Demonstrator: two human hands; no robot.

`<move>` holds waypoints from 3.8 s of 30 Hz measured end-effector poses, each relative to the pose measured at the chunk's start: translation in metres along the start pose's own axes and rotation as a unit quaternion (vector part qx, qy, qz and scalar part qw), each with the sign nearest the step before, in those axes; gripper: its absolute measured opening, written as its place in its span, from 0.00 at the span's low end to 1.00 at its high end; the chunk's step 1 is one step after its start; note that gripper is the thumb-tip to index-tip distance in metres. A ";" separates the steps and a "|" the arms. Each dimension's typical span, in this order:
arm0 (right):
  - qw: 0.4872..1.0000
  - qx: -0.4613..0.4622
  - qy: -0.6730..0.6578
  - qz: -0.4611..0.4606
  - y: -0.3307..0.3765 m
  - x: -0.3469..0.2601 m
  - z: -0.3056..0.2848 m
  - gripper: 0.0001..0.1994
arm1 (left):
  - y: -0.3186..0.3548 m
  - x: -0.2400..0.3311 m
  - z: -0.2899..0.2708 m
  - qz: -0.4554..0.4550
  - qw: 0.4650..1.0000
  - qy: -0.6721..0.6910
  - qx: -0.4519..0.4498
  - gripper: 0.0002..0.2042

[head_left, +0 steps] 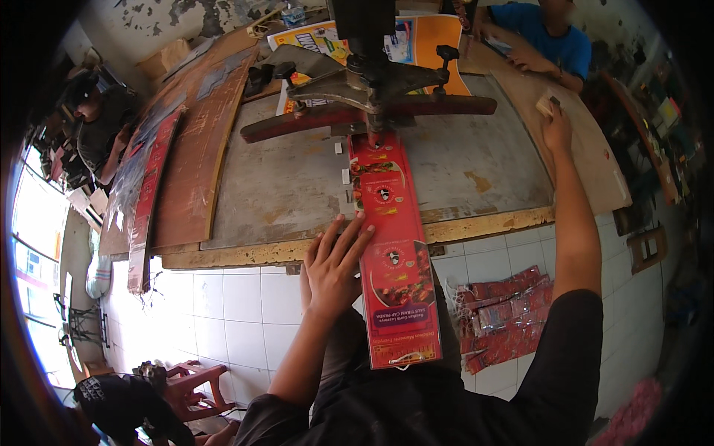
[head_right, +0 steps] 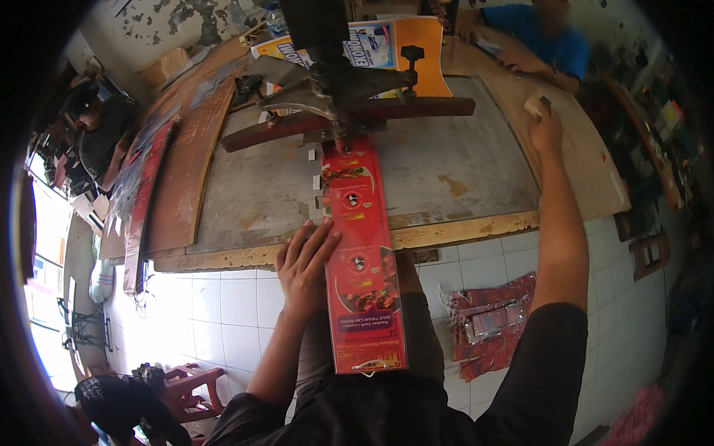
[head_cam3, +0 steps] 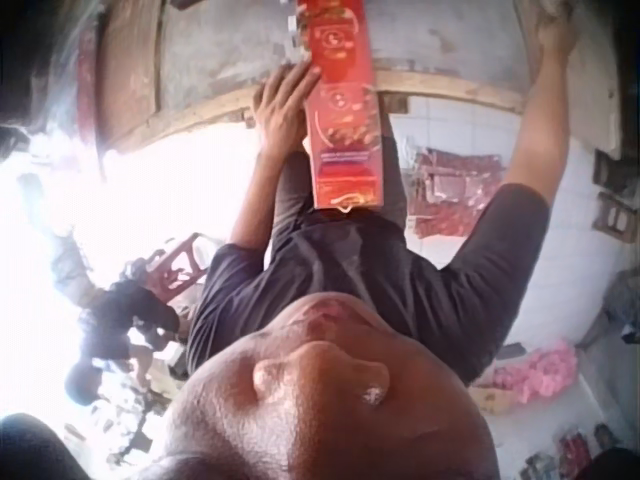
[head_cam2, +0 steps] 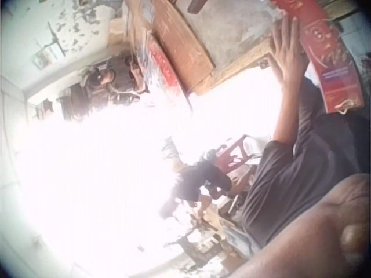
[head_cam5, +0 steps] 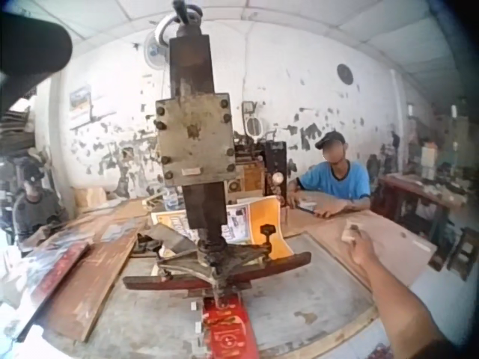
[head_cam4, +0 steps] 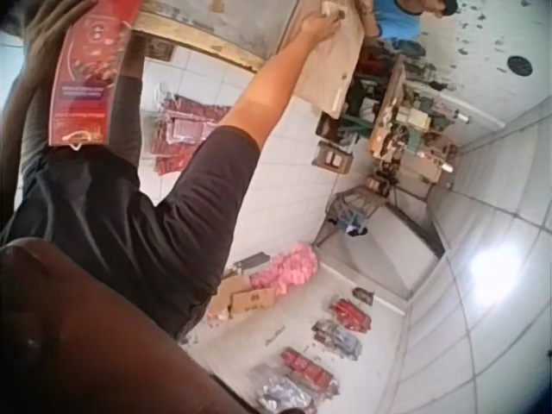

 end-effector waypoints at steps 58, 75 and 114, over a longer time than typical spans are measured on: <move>0.831 -0.042 -0.418 -0.364 0.210 -0.370 -0.142 0.18 | 0.010 -0.006 0.004 -0.012 1.000 0.005 -0.021 0.37; 0.841 -0.026 -0.399 -0.365 0.207 -0.372 -0.139 0.17 | -0.003 -0.004 -0.024 0.000 0.994 0.040 -0.100 0.39; 0.847 -0.030 -0.375 -0.375 0.208 -0.377 -0.142 0.17 | -0.157 -0.109 0.015 0.148 0.978 0.074 -0.129 0.28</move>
Point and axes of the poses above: each hand's wrist, its own y-axis away from the middle knuckle, its own z-axis out of the palm, x = y × z, the point moved 3 cm from there along -y, towards the middle knuckle, and after that the axes turned 6 degrees about -z, right-handed, at the moved point
